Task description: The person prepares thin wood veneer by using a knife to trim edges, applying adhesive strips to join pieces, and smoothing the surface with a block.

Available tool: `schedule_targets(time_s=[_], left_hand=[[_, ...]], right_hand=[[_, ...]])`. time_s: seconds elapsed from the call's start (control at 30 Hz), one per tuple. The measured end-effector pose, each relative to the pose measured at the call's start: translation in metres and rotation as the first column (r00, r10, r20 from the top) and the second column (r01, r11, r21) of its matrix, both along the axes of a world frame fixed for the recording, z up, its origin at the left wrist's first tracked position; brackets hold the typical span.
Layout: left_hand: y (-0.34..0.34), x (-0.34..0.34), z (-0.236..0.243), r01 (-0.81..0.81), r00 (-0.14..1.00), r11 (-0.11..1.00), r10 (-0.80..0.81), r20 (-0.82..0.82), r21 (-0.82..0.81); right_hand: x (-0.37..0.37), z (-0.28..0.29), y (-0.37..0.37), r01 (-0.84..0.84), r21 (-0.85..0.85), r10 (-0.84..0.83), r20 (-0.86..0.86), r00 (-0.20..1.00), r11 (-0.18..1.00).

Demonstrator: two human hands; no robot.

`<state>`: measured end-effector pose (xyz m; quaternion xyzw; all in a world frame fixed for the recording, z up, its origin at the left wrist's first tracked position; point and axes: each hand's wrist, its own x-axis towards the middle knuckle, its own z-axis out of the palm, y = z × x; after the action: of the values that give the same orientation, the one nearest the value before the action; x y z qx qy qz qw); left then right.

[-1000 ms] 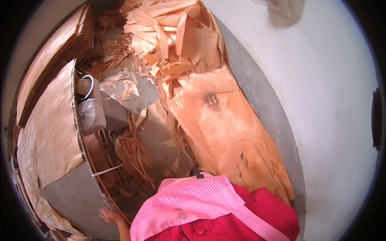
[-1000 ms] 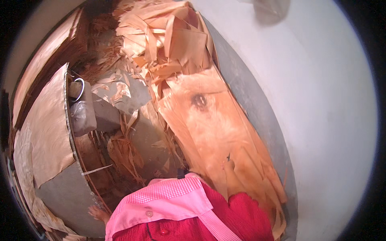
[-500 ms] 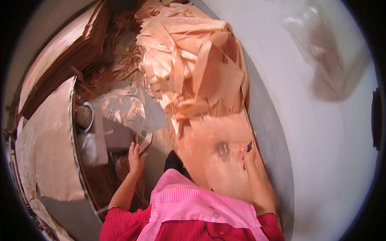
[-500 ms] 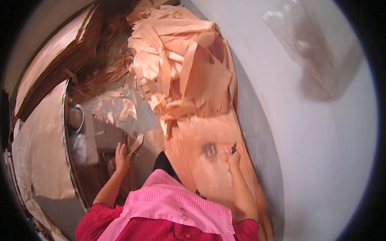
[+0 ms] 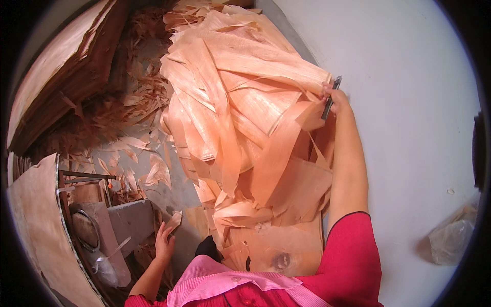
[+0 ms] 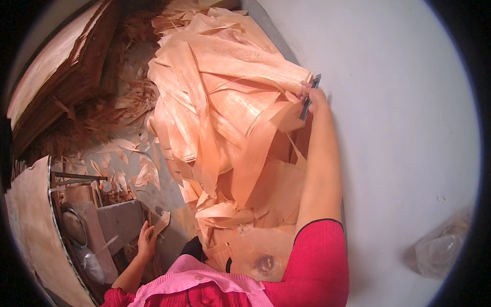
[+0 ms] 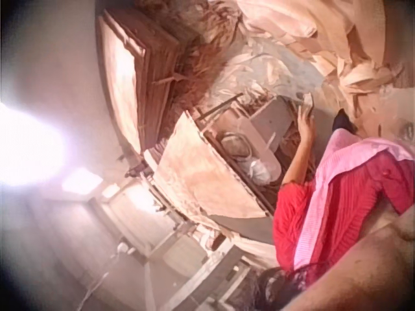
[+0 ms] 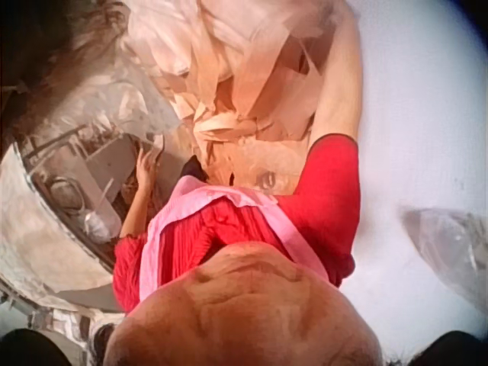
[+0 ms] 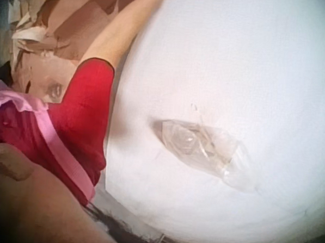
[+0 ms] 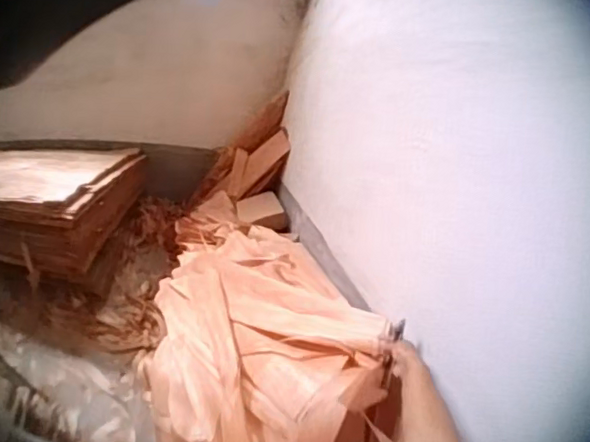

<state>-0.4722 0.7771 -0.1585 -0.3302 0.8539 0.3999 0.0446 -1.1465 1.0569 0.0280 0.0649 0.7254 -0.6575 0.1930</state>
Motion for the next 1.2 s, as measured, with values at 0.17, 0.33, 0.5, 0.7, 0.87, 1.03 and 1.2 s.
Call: schedule_targets(time_s=[0.17, 0.33, 0.5, 0.7, 0.87, 1.03, 1.2], left_hand=[[-0.015, -0.056, -0.015, 0.067, 0.986, 0.992, -0.05, -0.16, 0.107], [-0.017, -0.212, -0.016, 0.141, 0.929, 0.99, -0.136, -0.345, -0.01], [-0.003, -0.31, -0.015, -0.002, 0.904, 0.996, 0.04, -0.425, 0.089], [0.03, -0.343, -0.006, -0.135, 0.912, 0.785, 0.337, -0.235, 0.605], [0.054, -0.36, -0.01, -0.261, 0.876, 0.702, 0.46, -0.142, 0.662], [0.037, -0.344, -0.009, -0.367, 0.707, 0.658, 0.657, -0.262, 0.658], [0.069, -0.306, 0.106, 0.526, 0.677, -0.576, 0.729, 0.103, 0.626]], right_hand=[[0.016, 0.083, -0.041, -0.137, -0.076, 0.134, -0.043, 0.99, 0.988], [0.049, 0.227, -0.038, -0.289, -0.285, 0.169, -0.38, 0.91, 0.914], [0.115, 0.301, -0.028, -0.297, -0.344, 0.028, -0.611, 0.791, 0.891], [0.187, 0.346, -0.009, -0.097, -0.36, -0.263, -0.816, 0.514, 0.928], [0.29, 0.337, 0.019, -0.088, -0.397, -0.35, -0.877, 0.329, 0.914], [0.413, 0.277, 0.038, -0.161, -0.581, -0.489, -0.779, 0.392, 0.798], [0.544, 0.29, 0.157, 0.044, -0.572, -0.563, -0.788, 0.251, 0.819]])
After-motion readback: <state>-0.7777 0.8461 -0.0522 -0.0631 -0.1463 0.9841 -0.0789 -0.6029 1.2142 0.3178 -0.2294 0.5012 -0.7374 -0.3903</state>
